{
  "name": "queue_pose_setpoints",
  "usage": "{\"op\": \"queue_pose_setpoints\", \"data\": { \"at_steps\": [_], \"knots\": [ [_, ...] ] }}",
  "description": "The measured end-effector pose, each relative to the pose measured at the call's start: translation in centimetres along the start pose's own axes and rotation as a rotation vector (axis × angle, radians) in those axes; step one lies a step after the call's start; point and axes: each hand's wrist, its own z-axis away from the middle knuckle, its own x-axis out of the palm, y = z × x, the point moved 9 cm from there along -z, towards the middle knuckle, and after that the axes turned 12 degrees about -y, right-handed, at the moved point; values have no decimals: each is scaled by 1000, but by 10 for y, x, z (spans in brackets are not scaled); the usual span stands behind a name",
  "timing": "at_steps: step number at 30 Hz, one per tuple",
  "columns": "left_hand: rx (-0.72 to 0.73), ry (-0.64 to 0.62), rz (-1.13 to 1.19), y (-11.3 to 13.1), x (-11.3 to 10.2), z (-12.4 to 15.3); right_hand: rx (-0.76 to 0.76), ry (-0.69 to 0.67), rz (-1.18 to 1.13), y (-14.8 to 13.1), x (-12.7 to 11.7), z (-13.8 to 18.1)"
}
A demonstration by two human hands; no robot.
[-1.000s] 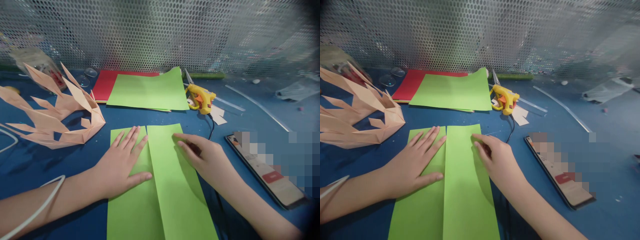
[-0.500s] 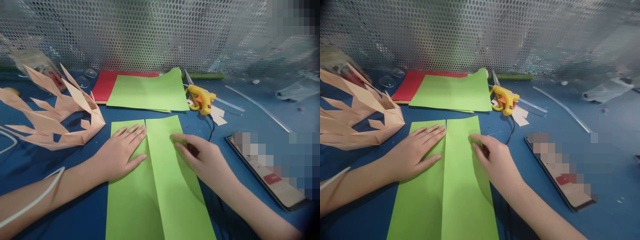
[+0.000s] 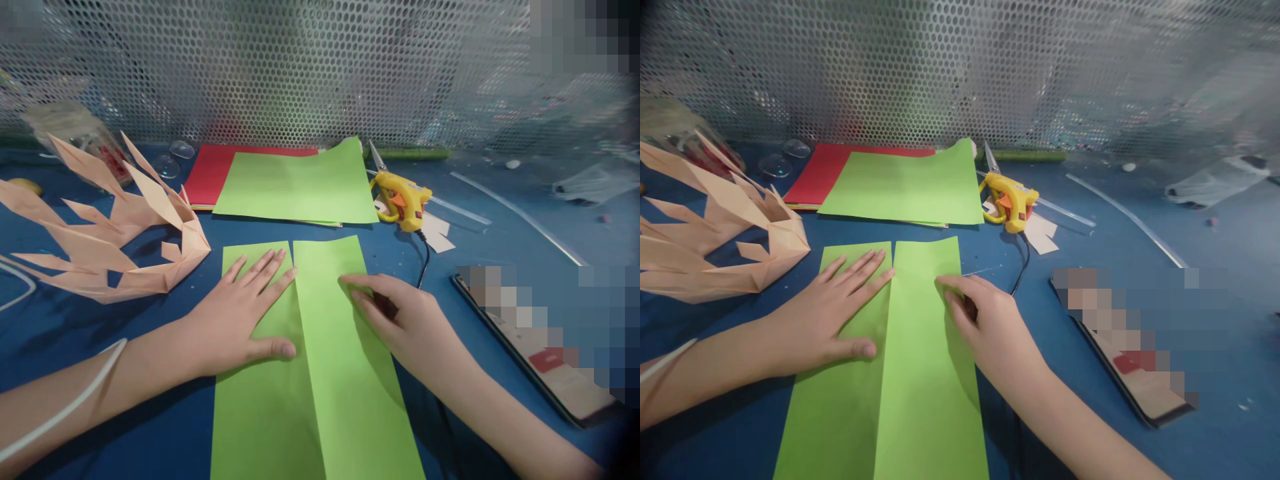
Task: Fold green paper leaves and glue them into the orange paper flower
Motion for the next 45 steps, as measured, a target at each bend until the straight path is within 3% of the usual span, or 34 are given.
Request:
{"op": "queue_pose_setpoints", "data": {
  "at_steps": [8,16,24,39,45],
  "knots": [
    [-2,28,2,10,2,7,5,1,-17,2,-1,1],
    [17,79,13,5,5,7,7,-3,-18,2,-2,-1],
    [12,38,20,14,3,9,11,3,-17,2,-3,2],
    [-76,64,-21,-17,-15,-10,-19,38,-8,-2,-5,-1],
    [-50,76,-42,-10,-16,-6,-1,29,3,1,-3,-2]
  ]
}}
